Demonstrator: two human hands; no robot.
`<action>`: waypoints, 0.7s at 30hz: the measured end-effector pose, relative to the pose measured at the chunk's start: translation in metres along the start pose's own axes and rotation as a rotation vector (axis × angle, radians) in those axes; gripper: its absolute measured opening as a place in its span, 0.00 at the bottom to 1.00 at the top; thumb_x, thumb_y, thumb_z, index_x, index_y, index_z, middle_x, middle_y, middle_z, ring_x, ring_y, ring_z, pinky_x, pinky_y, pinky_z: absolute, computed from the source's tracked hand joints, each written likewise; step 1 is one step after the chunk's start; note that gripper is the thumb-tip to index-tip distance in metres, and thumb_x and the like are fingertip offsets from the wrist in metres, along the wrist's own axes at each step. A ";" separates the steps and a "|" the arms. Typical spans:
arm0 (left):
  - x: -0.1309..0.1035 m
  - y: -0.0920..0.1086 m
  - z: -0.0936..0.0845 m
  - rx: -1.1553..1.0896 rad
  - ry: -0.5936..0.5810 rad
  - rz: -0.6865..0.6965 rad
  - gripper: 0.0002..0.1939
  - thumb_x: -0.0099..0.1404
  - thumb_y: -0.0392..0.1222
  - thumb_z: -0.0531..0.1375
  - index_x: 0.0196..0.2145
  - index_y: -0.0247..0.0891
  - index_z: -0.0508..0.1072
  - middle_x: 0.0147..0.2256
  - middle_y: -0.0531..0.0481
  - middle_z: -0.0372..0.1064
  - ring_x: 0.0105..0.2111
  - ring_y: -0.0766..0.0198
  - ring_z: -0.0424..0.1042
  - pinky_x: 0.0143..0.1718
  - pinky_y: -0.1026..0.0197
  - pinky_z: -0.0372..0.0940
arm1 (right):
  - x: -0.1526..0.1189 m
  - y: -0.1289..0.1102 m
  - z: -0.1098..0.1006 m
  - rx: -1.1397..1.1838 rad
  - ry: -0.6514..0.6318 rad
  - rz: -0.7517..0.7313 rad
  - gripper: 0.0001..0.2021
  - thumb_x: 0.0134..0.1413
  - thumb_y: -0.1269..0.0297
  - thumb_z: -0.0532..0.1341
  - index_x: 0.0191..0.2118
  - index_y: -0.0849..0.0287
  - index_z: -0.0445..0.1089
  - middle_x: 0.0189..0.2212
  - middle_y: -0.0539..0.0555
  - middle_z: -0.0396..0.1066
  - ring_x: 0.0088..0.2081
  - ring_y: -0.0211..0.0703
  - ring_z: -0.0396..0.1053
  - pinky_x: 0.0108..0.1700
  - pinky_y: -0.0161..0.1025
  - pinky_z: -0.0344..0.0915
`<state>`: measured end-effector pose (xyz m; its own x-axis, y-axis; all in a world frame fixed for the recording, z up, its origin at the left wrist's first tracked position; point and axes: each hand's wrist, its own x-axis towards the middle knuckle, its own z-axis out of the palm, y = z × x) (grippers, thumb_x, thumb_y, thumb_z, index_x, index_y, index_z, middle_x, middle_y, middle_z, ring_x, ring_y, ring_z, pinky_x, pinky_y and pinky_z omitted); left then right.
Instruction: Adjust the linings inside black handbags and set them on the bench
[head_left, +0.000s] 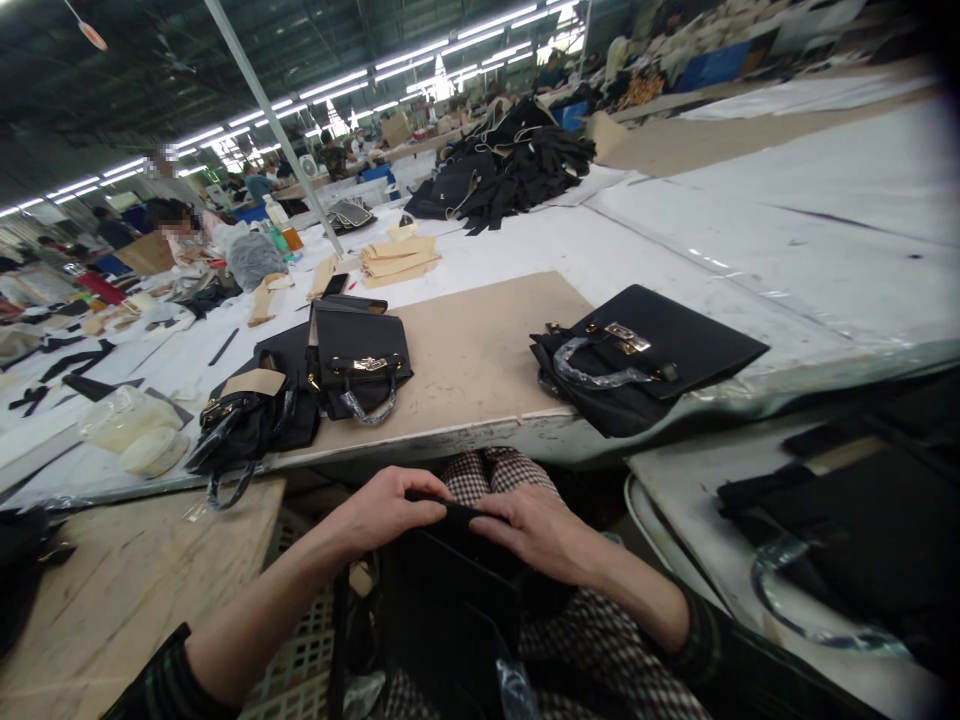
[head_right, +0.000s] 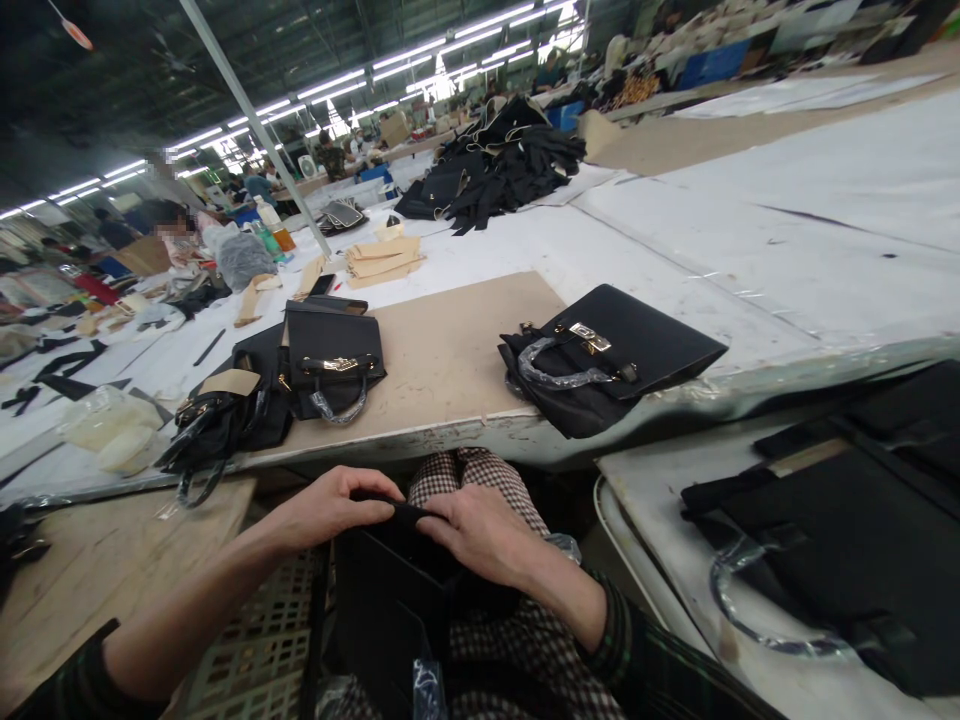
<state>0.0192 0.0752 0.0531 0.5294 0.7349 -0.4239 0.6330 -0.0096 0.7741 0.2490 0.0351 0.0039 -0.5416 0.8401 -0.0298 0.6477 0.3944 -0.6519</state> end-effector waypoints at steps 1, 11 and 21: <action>0.000 0.000 -0.001 0.041 0.003 0.000 0.14 0.61 0.43 0.60 0.41 0.38 0.80 0.39 0.51 0.77 0.40 0.58 0.73 0.42 0.63 0.63 | 0.000 0.000 0.000 -0.010 0.004 -0.001 0.15 0.66 0.57 0.55 0.32 0.56 0.73 0.25 0.48 0.73 0.27 0.37 0.65 0.29 0.37 0.46; -0.003 0.037 -0.005 0.926 -0.006 0.340 0.11 0.68 0.38 0.55 0.38 0.41 0.79 0.36 0.51 0.78 0.35 0.58 0.76 0.36 0.61 0.65 | 0.000 0.002 0.002 -0.026 0.014 -0.008 0.14 0.66 0.57 0.55 0.33 0.55 0.73 0.26 0.49 0.75 0.29 0.39 0.67 0.30 0.37 0.46; 0.014 0.036 0.016 1.401 -0.004 0.464 0.07 0.62 0.27 0.58 0.31 0.31 0.76 0.27 0.41 0.76 0.26 0.53 0.75 0.21 0.59 0.62 | 0.031 0.022 0.000 0.260 -0.121 0.013 0.14 0.59 0.58 0.59 0.25 0.59 0.68 0.19 0.44 0.59 0.24 0.34 0.57 0.26 0.34 0.47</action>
<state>0.0580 0.0743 0.0677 0.8329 0.4809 -0.2738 0.4263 -0.8731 -0.2365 0.2464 0.0701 -0.0109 -0.6042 0.7879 -0.1195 0.5041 0.2618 -0.8230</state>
